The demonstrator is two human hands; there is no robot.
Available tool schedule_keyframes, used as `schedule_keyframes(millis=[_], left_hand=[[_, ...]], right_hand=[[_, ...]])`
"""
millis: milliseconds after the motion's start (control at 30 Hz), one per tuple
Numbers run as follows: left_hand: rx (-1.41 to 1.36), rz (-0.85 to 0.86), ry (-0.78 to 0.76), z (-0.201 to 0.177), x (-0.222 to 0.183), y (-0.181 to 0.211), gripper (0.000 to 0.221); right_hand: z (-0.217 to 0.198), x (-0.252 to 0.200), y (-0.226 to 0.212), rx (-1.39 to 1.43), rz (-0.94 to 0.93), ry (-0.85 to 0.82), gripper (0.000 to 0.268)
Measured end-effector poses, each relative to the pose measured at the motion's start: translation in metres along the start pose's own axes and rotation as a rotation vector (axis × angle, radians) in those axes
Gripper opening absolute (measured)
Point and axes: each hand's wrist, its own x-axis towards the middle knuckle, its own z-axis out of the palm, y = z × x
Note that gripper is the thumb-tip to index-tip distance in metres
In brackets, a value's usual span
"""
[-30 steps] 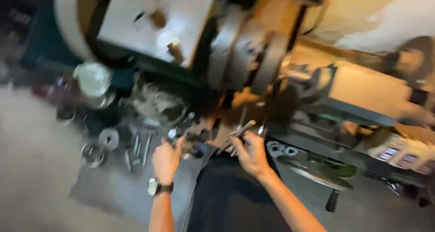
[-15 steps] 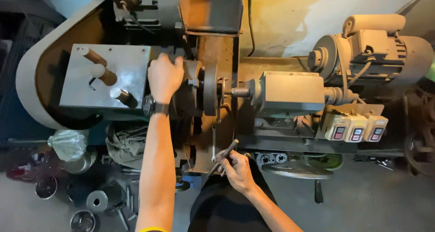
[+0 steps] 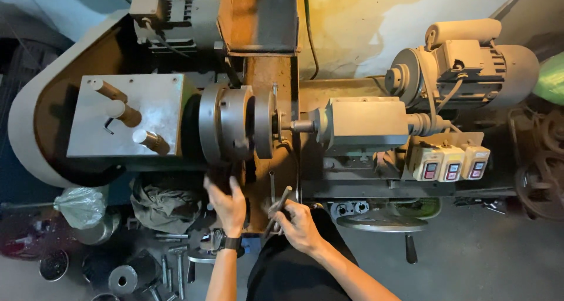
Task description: Operating a brake lathe machine to resurface a metal part.
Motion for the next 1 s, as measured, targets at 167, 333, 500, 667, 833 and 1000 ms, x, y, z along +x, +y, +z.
schedule_keyframes(millis=[167, 333, 500, 667, 833, 1000], left_hand=[[0.068, 0.471, 0.049, -0.014, 0.113, 0.104, 0.046], [0.258, 0.241, -0.344, 0.006, 0.201, 0.150, 0.050], [0.102, 0.084, -0.201, -0.007, 0.143, 0.132, 0.039], [-0.041, 0.291, 0.062, -0.006, 0.053, 0.057, 0.045], [0.329, -0.065, -0.143, -0.071, -0.034, -0.011, 0.029], [0.675, -0.464, -0.052, -0.157, -0.093, -0.076, 0.049]], right_hand=[[0.003, 0.000, -0.013, 0.122, 0.179, -0.056, 0.014], [0.003, -0.008, -0.017, 0.152, 0.308, -0.059, 0.015], [0.003, -0.013, -0.004, 0.230, 0.304, -0.017, 0.014], [0.006, -0.004, -0.011, 0.172, 0.308, -0.047, 0.012], [0.014, 0.000, 0.019, 0.049, 0.138, -0.130, 0.012], [0.042, 0.005, 0.028, 0.139, 0.304, -0.125, 0.013]])
